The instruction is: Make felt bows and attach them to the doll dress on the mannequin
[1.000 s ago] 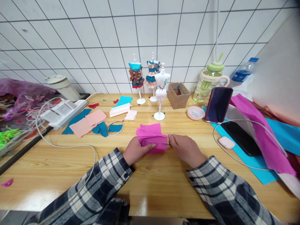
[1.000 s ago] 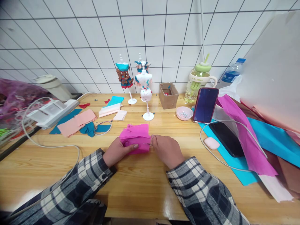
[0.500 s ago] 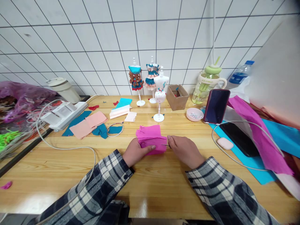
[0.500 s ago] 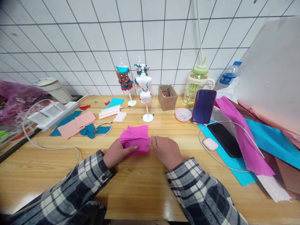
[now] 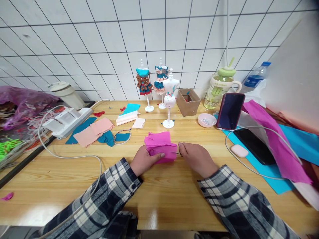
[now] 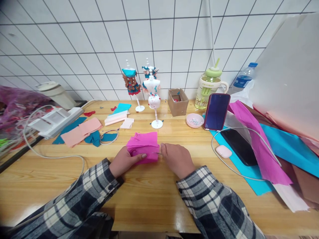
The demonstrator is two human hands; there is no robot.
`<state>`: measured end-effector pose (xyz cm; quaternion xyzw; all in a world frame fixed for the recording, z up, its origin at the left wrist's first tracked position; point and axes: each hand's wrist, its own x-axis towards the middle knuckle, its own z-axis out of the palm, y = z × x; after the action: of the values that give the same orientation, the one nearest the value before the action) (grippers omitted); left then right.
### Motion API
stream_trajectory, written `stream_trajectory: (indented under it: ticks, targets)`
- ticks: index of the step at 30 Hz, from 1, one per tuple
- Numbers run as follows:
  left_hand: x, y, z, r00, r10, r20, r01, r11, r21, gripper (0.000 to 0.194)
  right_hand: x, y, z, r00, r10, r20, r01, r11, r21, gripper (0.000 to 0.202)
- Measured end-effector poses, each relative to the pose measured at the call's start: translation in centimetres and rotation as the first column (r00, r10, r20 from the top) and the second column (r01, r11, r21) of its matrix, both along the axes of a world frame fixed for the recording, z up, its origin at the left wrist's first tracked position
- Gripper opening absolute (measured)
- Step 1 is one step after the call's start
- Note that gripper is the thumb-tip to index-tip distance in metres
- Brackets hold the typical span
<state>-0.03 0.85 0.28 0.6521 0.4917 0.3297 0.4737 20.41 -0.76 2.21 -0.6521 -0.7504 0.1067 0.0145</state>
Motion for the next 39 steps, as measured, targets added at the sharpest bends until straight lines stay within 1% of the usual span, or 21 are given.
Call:
stream_trajectory:
  ticks: [4, 14, 20, 25, 29, 39]
  targets:
    - [0.03, -0.05, -0.04, 1.000, 0.019, 0.010, -0.019, 1.000, -0.005, 0.053, 0.01, -0.01, 0.01, 1.000, -0.007, -0.003, 0.007, 1.000, -0.008, 0.050]
    - [0.05, -0.01, -0.07, 0.999, -0.015, 0.028, 0.016, 1.000, -0.003, 0.051, 0.04, -0.02, -0.19, 1.000, -0.012, -0.011, 0.011, 1.000, -0.012, 0.050]
    - [0.06, -0.05, -0.32, 0.999, -0.006, 0.051, 0.007, 1.000, -0.026, 0.051, -0.01, -0.04, -0.09, 1.000, -0.001, -0.016, 0.001, 1.000, -0.001, 0.049]
    - [0.02, 0.00, -0.29, 0.999, -0.009, 0.035, 0.010, 0.999, -0.043, 0.050, -0.04, -0.07, 0.13, 1.000, 0.005, -0.001, -0.005, 1.000, -0.012, 0.048]
    - [-0.01, 0.03, -0.24, 1.000, -0.009, 0.022, 0.010, 1.000, -0.027, 0.052, -0.04, -0.02, 0.16, 1.000, -0.005, -0.008, 0.005, 1.000, -0.008, 0.049]
    - [0.03, -0.06, -0.68, 1.000, -0.006, 0.013, 0.006, 1.000, -0.010, 0.049, -0.04, -0.04, -0.08, 0.999, 0.000, -0.041, -0.001, 1.000, -0.023, 0.049]
